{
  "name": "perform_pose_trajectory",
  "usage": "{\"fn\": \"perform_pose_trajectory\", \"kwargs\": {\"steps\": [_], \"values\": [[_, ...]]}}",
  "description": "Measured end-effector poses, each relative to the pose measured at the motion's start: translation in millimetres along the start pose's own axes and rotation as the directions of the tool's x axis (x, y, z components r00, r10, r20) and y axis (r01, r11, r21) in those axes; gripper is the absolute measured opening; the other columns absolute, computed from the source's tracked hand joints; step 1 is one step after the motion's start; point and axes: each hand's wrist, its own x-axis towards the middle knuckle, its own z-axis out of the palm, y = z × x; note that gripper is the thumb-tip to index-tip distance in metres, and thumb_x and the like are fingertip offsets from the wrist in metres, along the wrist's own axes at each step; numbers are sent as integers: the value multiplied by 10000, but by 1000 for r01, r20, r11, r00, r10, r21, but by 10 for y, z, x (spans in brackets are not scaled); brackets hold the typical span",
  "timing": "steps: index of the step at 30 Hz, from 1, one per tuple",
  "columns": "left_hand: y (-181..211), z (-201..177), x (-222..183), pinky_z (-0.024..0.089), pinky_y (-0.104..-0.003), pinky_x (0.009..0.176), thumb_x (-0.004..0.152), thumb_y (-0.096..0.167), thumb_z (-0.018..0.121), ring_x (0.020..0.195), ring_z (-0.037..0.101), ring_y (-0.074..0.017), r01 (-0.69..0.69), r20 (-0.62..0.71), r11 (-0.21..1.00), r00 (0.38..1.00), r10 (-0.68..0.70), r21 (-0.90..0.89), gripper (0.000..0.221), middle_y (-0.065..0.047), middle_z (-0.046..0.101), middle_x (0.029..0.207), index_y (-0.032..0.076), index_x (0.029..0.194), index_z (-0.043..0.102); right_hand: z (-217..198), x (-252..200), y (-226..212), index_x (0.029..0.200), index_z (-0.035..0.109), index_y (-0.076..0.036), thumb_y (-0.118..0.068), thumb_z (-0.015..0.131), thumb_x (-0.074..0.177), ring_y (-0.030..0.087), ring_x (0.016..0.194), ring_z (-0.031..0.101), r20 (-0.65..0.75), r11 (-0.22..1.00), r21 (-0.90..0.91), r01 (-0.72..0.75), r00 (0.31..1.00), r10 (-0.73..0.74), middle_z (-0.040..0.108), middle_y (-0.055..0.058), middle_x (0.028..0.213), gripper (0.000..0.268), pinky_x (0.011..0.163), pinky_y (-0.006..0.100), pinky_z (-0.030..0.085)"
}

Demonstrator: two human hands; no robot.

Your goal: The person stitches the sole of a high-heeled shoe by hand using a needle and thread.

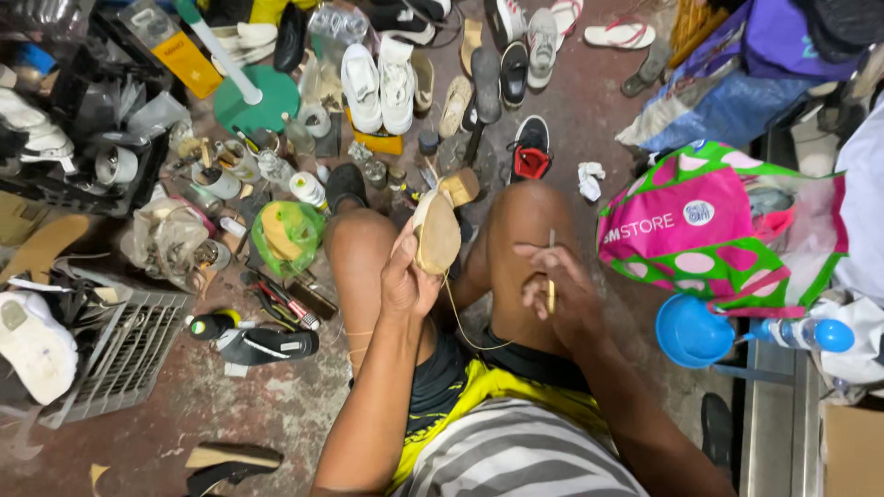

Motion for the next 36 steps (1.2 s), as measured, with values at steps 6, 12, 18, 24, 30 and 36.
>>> {"fn": "perform_pose_trajectory", "kwargs": {"steps": [6,12,18,24,30,36], "values": [[151,188,4,596,-265,940,822,433,742,1134,689,-143,-30,-96,999,995,28,-21,907,-66,635,1318,-5,1519,364,451,-79,-49,1250,663,5,-273,492,1129,44,488,432,385,960,-14,-281,884,264,546,69,739,347,420,197,316],[196,32,-170,515,-229,676,1073,376,710,958,639,-138,-168,62,980,983,175,-106,757,-103,634,1311,-21,1631,386,-80,-101,215,1047,583,-95,-162,670,951,23,447,370,633,815,6,-579,633,445,453,-64,632,146,377,203,252],[264,-9,-177,555,-248,778,897,373,693,1021,674,-140,-99,-89,995,991,97,-20,819,-87,643,1269,-32,1533,376,-943,86,-487,1015,617,-27,-160,710,896,14,473,396,360,930,-100,-352,859,364,506,-56,687,201,365,182,264],[277,85,-185,510,-297,1024,972,332,689,1220,611,-189,-126,-13,991,992,126,-33,791,-119,590,1402,-51,1581,359,-1372,218,-1145,1043,629,-62,-173,614,983,57,452,372,-49,860,-466,-207,977,208,496,-18,667,128,373,234,255],[209,-86,-50,531,-309,805,1147,272,547,1047,653,-211,-169,196,958,956,216,-232,488,-136,643,1298,-26,1512,422,-993,123,-1128,1119,664,-71,-209,553,1100,79,586,439,-127,700,-713,-31,988,-86,531,1,753,178,511,261,326],[192,108,-99,466,-240,618,1006,318,646,947,636,-127,-127,-74,974,991,115,-188,716,-98,642,1290,1,1597,394,154,223,-958,1249,683,-21,-19,603,1107,72,853,618,392,468,-730,498,866,-309,685,56,1022,162,750,211,487]]}}
